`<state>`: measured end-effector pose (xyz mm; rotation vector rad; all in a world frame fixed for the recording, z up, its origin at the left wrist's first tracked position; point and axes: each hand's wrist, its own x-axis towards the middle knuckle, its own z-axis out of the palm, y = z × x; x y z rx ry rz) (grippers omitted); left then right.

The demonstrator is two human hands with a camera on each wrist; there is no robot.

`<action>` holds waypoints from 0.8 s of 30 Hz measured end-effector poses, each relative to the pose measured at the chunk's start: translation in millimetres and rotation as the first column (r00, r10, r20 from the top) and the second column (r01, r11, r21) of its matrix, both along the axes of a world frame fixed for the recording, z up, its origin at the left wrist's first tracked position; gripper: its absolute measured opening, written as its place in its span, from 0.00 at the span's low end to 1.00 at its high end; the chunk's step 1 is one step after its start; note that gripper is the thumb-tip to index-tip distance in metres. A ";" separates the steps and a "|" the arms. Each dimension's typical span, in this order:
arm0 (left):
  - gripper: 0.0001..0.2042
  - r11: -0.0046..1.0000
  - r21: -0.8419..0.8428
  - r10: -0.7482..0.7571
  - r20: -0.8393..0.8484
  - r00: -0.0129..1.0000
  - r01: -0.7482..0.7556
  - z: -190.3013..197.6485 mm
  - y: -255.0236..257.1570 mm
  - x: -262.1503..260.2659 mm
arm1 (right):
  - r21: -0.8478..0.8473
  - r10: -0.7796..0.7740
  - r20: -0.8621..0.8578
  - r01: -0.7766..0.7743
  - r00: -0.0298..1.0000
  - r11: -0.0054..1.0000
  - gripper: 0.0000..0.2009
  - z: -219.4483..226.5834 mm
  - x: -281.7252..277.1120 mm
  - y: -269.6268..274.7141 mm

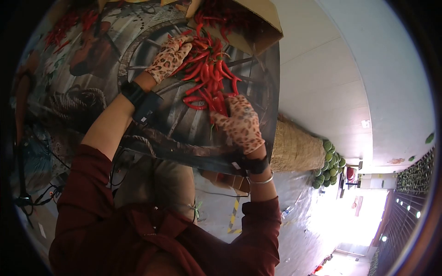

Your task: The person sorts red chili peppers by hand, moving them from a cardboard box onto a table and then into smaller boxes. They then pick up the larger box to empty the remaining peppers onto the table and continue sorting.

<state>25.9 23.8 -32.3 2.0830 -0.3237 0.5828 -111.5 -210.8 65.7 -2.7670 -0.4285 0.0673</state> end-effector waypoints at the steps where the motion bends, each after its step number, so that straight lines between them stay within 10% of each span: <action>1: 0.18 1.000 -0.001 0.005 0.000 1.000 -0.005 -0.1 0.4 -0.2 | -0.107 0.010 0.088 -0.001 0.996 0.994 0.27 -10.4 -0.1 1.6; 10: 0.17 0.999 -0.042 -0.007 0.020 1.000 0.008 5.3 0.4 -3.9 | -0.046 -0.031 -0.023 0.030 0.999 0.999 0.24 -2.4 -1.4 4.5; 19: 0.17 1.000 0.005 0.010 0.112 0.994 -0.010 -7.7 -0.3 3.8 | -0.265 0.050 0.271 0.025 0.961 0.964 0.20 -21.2 0.2 -34.5; 24: 0.17 1.000 0.009 0.016 0.043 0.999 -0.016 4.6 0.8 -7.6 | 0.068 -0.034 0.098 0.027 0.995 0.997 0.14 -6.3 -1.3 -39.4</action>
